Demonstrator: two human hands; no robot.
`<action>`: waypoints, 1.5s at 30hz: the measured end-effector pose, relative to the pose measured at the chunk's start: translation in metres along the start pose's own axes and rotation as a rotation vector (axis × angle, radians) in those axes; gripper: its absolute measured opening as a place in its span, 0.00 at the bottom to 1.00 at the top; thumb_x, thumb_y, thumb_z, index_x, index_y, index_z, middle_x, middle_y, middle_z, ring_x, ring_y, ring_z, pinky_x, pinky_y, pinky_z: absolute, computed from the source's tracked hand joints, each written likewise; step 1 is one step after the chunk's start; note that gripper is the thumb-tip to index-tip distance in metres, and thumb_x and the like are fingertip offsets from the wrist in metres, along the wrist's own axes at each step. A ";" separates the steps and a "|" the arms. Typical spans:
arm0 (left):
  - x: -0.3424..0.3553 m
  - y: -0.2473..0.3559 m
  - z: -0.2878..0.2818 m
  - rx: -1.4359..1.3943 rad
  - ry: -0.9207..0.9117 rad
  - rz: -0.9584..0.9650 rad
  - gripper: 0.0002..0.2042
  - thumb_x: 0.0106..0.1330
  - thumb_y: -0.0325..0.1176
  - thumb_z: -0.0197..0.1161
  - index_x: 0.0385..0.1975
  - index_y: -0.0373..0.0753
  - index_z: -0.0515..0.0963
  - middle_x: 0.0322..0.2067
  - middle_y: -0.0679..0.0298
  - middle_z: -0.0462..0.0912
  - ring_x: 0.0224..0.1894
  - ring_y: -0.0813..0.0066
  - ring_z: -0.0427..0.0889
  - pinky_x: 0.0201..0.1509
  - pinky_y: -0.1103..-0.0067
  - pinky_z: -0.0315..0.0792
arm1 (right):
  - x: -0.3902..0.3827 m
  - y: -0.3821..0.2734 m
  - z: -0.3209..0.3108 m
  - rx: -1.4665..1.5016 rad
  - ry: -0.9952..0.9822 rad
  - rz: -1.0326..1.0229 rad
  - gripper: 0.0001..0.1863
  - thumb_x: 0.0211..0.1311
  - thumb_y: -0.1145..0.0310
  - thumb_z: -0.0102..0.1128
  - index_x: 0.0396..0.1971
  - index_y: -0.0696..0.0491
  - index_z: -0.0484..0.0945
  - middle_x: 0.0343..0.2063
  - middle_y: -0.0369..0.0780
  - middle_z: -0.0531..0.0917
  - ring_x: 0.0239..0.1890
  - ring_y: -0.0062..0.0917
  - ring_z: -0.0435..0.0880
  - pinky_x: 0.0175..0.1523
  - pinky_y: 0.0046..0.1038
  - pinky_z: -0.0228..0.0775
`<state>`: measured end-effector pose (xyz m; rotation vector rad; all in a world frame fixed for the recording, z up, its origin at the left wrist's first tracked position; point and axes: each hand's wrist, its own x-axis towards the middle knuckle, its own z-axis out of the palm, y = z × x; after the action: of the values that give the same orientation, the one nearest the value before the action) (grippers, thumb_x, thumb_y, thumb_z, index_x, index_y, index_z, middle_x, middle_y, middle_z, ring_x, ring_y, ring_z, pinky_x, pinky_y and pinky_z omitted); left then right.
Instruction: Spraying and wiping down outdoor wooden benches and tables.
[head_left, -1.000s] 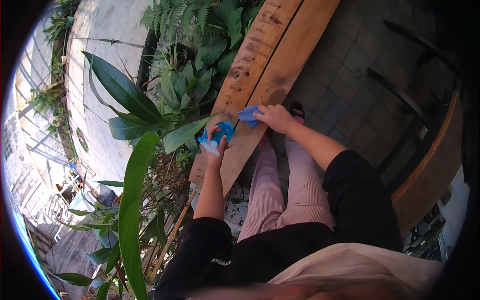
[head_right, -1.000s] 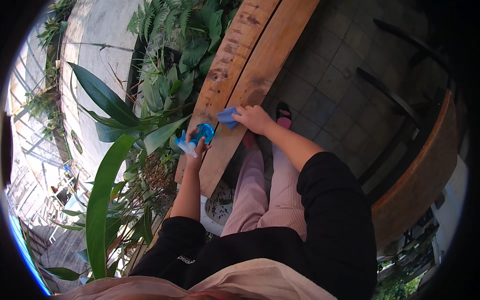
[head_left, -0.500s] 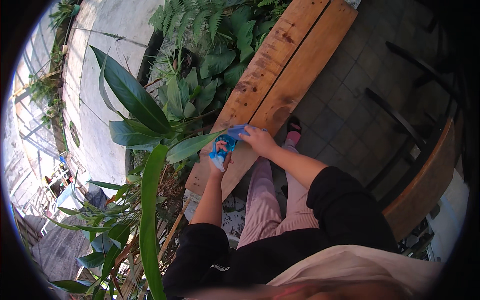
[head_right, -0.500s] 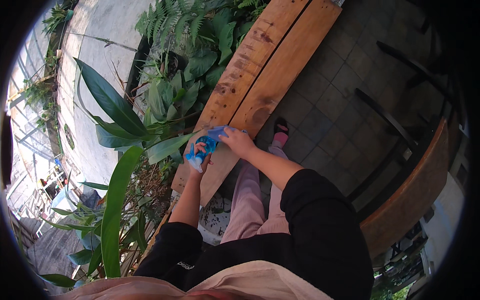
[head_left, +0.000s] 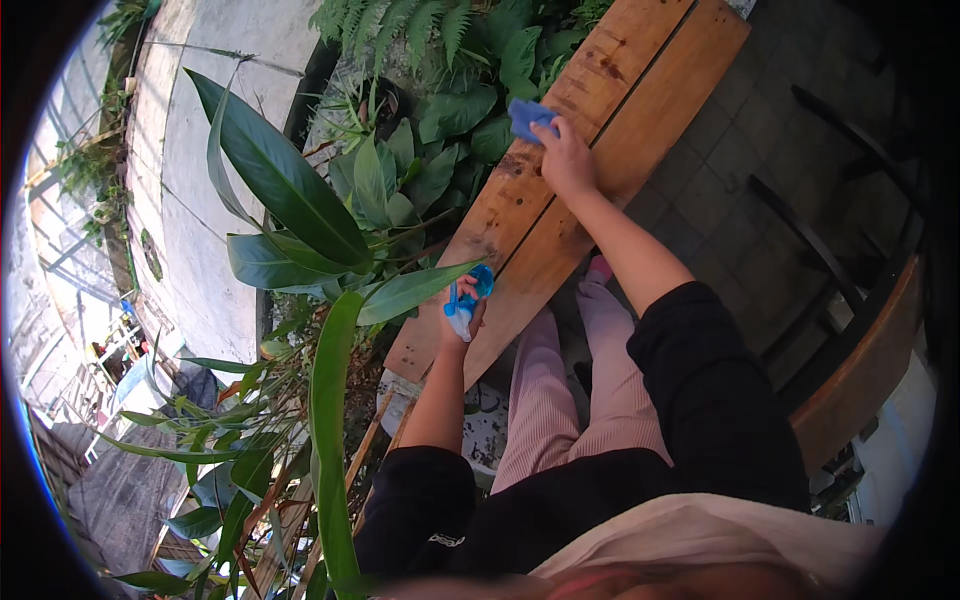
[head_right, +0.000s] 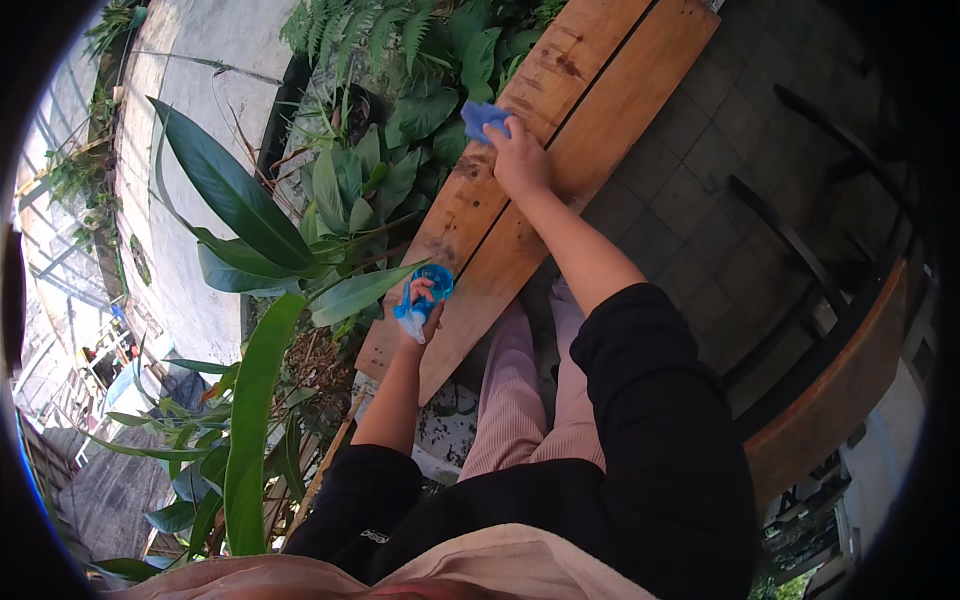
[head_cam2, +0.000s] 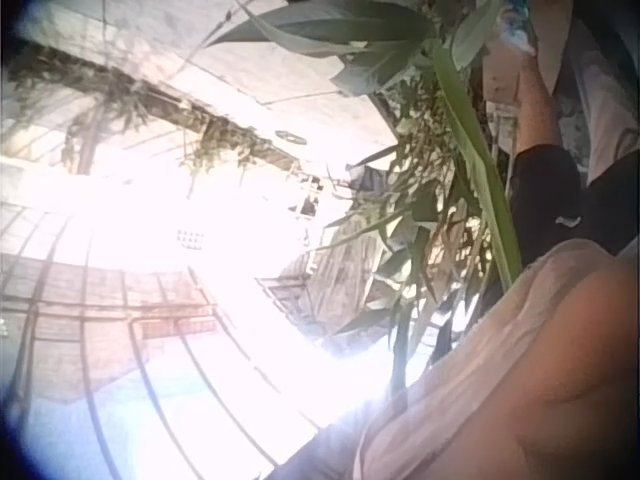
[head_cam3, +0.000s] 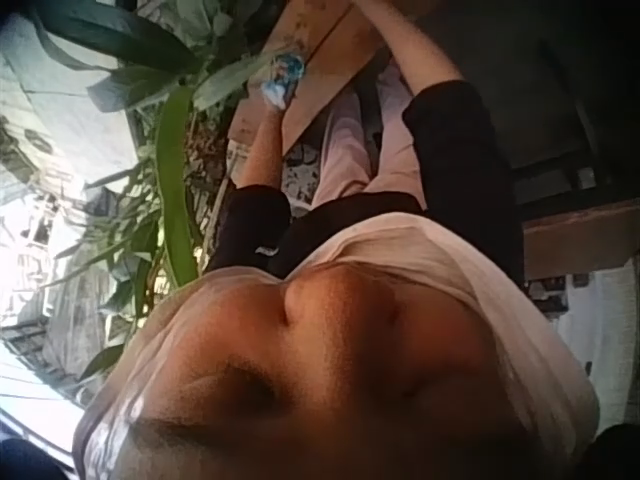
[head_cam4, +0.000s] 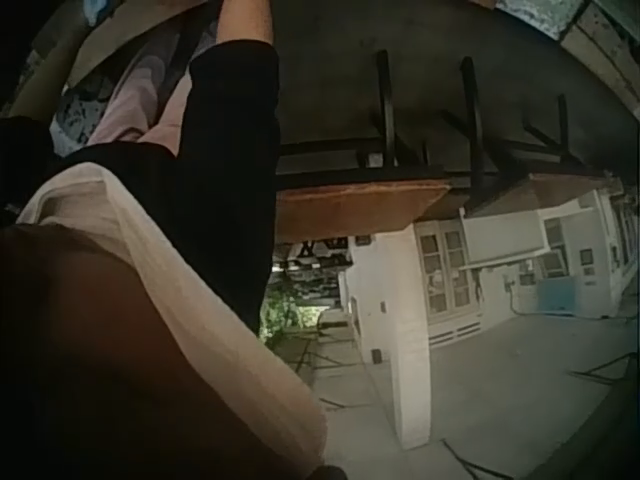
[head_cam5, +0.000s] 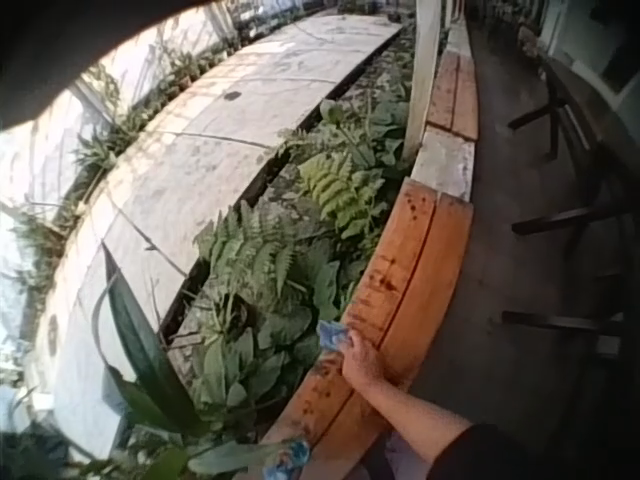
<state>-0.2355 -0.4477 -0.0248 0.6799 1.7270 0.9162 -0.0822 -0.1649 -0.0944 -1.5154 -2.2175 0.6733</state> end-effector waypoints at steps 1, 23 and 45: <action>0.000 0.001 0.001 -0.010 0.006 -0.002 0.11 0.56 0.19 0.64 0.31 0.40 0.68 0.48 0.62 0.70 0.30 0.76 0.79 0.17 0.83 0.75 | -0.034 -0.015 0.010 0.059 -0.128 -0.150 0.20 0.56 0.75 0.53 0.48 0.42 0.80 0.50 0.41 0.73 0.43 0.38 0.79 0.46 0.36 0.75; 0.004 -0.005 0.008 0.082 0.026 0.041 0.15 0.52 0.22 0.68 0.30 0.43 0.67 0.48 0.59 0.69 0.39 0.72 0.78 0.15 0.82 0.74 | -0.084 -0.037 0.022 0.081 -0.239 -0.284 0.21 0.56 0.72 0.53 0.48 0.35 0.80 0.50 0.40 0.74 0.43 0.36 0.78 0.42 0.35 0.76; -0.009 0.024 0.027 0.008 0.025 -0.043 0.19 0.68 0.42 0.60 0.49 0.34 0.69 0.42 0.56 0.74 0.38 0.73 0.79 0.32 0.79 0.78 | -0.326 -0.040 -0.059 0.207 -0.339 0.350 0.23 0.54 0.78 0.53 0.49 0.40 0.80 0.44 0.40 0.76 0.43 0.40 0.81 0.46 0.38 0.74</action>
<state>-0.2068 -0.4348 -0.0051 0.6370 1.7615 0.8918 0.0349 -0.4714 -0.0342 -1.8044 -2.0361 1.3114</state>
